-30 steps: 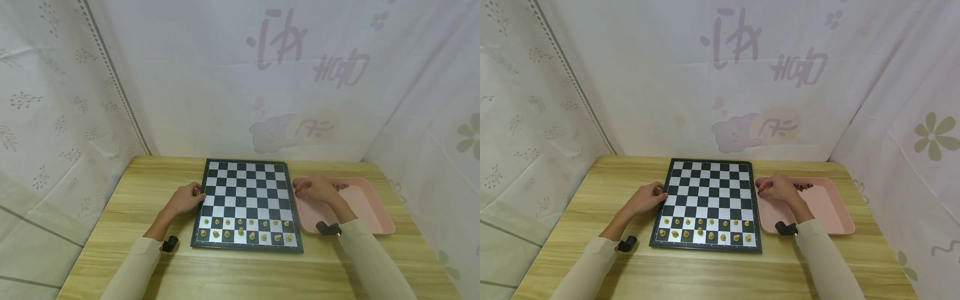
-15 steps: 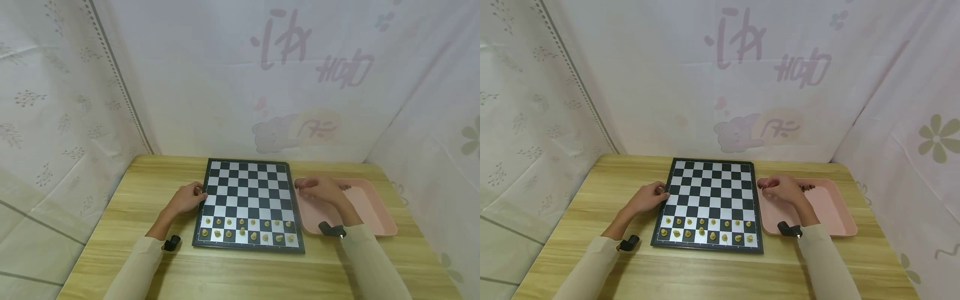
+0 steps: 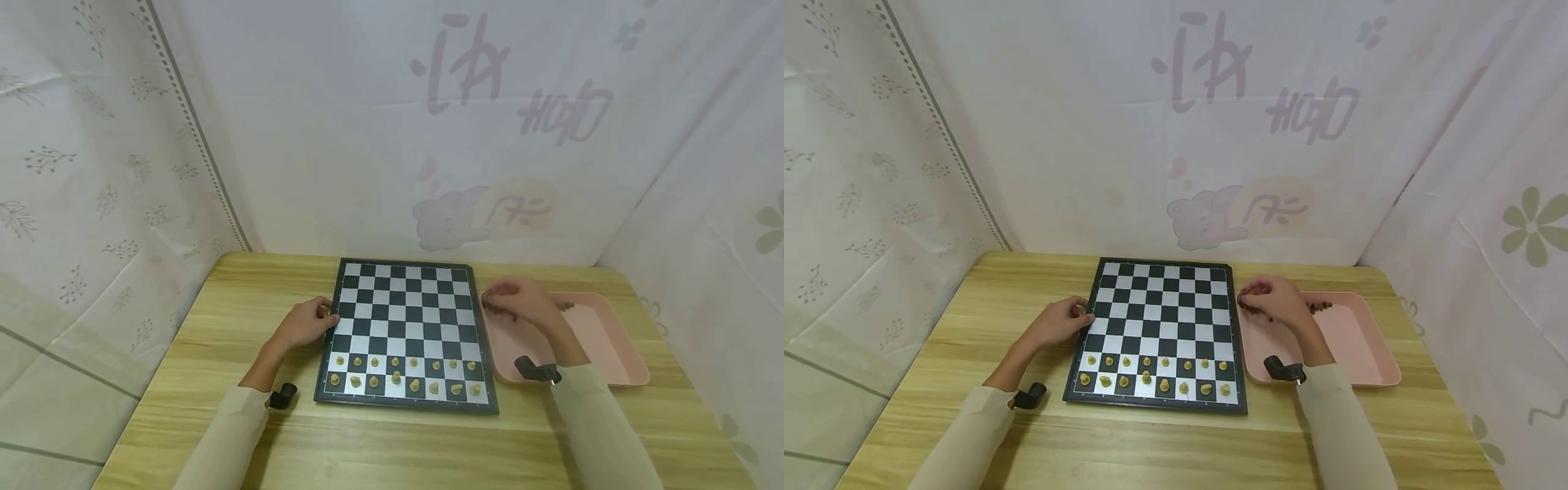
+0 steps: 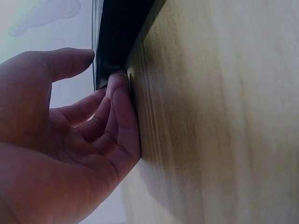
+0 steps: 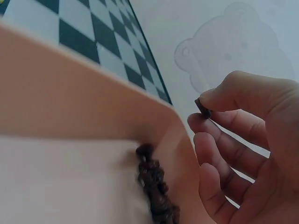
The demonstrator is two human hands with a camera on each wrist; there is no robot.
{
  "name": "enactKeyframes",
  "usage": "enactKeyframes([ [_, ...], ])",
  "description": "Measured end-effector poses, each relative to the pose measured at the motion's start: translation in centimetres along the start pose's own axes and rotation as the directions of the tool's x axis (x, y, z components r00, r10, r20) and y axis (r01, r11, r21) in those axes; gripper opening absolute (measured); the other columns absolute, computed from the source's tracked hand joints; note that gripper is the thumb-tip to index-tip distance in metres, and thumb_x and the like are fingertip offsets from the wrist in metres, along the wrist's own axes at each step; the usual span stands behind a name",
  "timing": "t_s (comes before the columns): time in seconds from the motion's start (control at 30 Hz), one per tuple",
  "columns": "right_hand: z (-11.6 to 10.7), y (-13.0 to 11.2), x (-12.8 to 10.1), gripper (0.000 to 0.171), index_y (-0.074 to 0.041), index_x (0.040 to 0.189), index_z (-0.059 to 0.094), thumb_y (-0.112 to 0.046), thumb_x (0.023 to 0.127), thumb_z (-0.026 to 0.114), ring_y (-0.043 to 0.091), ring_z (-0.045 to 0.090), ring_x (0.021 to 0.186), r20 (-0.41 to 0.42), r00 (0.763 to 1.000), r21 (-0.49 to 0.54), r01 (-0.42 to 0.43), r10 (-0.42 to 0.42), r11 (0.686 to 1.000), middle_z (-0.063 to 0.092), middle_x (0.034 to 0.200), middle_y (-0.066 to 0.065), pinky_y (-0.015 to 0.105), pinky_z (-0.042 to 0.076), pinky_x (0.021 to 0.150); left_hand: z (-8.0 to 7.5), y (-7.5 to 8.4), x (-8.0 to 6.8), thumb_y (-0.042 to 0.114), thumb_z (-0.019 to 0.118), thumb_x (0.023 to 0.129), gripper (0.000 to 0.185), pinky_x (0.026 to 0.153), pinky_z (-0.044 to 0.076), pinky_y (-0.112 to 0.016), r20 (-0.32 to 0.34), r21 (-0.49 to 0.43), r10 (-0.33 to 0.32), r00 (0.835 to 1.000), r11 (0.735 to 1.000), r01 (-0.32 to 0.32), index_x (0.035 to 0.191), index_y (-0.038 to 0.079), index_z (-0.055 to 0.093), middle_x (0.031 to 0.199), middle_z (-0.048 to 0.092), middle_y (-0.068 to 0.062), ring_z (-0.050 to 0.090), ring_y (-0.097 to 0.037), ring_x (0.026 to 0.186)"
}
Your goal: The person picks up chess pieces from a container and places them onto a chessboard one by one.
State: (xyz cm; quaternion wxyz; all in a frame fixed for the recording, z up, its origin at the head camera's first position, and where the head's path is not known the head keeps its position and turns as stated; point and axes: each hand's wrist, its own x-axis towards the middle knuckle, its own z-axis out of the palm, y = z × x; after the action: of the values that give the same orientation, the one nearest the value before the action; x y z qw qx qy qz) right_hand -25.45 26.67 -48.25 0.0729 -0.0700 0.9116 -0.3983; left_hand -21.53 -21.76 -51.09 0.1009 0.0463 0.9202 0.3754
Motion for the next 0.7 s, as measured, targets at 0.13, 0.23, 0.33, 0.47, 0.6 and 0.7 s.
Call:
enactKeyframes([
  [0.13,0.2,-0.6,0.6,0.032,-0.007,0.123,0.079,-0.028,0.1,0.085,0.031,0.071,0.082,-0.015,1.0,-0.005,0.015,-0.015,1.0,0.078,0.114,0.016,0.043,0.058,0.057,-0.1,0.1,0.0,0.027,0.07,0.106,0.044,0.08,0.055,-0.042,0.004,0.007,-0.002,1.0,1.0,0.002,0.138,-0.003,0.067,0.105,0.076,-0.012,0.068,-0.025,0.09],
  [0.23,0.6,-1.1,1.1,0.03,-0.007,0.123,0.079,-0.026,0.1,0.084,0.033,0.071,0.082,-0.022,1.0,-0.009,0.015,-0.016,1.0,0.076,0.117,0.018,0.046,0.056,0.053,-0.1,0.2,0.0,0.027,0.07,0.106,0.045,0.08,0.055,-0.042,0.006,0.007,-0.007,1.0,1.0,0.007,0.139,-0.003,0.066,0.106,0.076,-0.012,0.068,-0.025,0.091],
  [0.33,1.0,-1.4,1.6,0.028,-0.006,0.123,0.079,-0.023,0.1,0.081,0.034,0.07,0.083,-0.032,0.999,-0.009,0.024,-0.024,1.0,0.076,0.117,0.019,0.047,0.057,0.056,-0.1,0.3,0.1,0.028,0.07,0.106,0.045,0.08,0.055,-0.042,0.007,0.006,-0.01,1.0,1.0,0.01,0.139,-0.003,0.066,0.106,0.076,-0.013,0.068,-0.025,0.091],
  [0.47,1.6,-1.6,2.4,0.026,-0.005,0.124,0.079,-0.019,0.102,0.077,0.035,0.07,0.085,-0.036,0.998,0.022,0.047,-0.046,0.999,0.076,0.117,0.019,0.045,0.058,0.065,-0.2,0.3,0.2,0.027,0.07,0.106,0.045,0.081,0.055,-0.042,0.007,0.007,-0.003,1.0,1.0,0.003,0.139,-0.003,0.066,0.105,0.076,-0.013,0.068,-0.025,0.091],
  [0.6,2.1,-2.1,3.3,0.023,-0.01,0.122,0.08,-0.022,0.104,0.075,0.033,0.068,0.093,-0.035,0.998,0.019,0.049,-0.048,0.999,0.075,0.121,0.016,0.042,0.057,0.073,-0.2,0.2,0.3,0.027,0.07,0.106,0.045,0.081,0.055,-0.042,0.011,0.008,0.002,1.0,1.0,-0.003,0.138,-0.004,0.066,0.105,0.076,-0.013,0.068,-0.025,0.091],
  [0.7,2.5,-2.7,3.8,0.022,-0.013,0.122,0.08,-0.026,0.104,0.074,0.032,0.066,0.101,-0.033,0.999,0.0,0.026,-0.026,1.0,0.073,0.125,0.013,0.044,0.056,0.079,-0.3,0.1,0.3,0.027,0.071,0.105,0.045,0.08,0.055,-0.041,0.013,0.01,0.006,1.0,1.0,-0.006,0.138,-0.004,0.066,0.104,0.076,-0.012,0.068,-0.025,0.09],
])
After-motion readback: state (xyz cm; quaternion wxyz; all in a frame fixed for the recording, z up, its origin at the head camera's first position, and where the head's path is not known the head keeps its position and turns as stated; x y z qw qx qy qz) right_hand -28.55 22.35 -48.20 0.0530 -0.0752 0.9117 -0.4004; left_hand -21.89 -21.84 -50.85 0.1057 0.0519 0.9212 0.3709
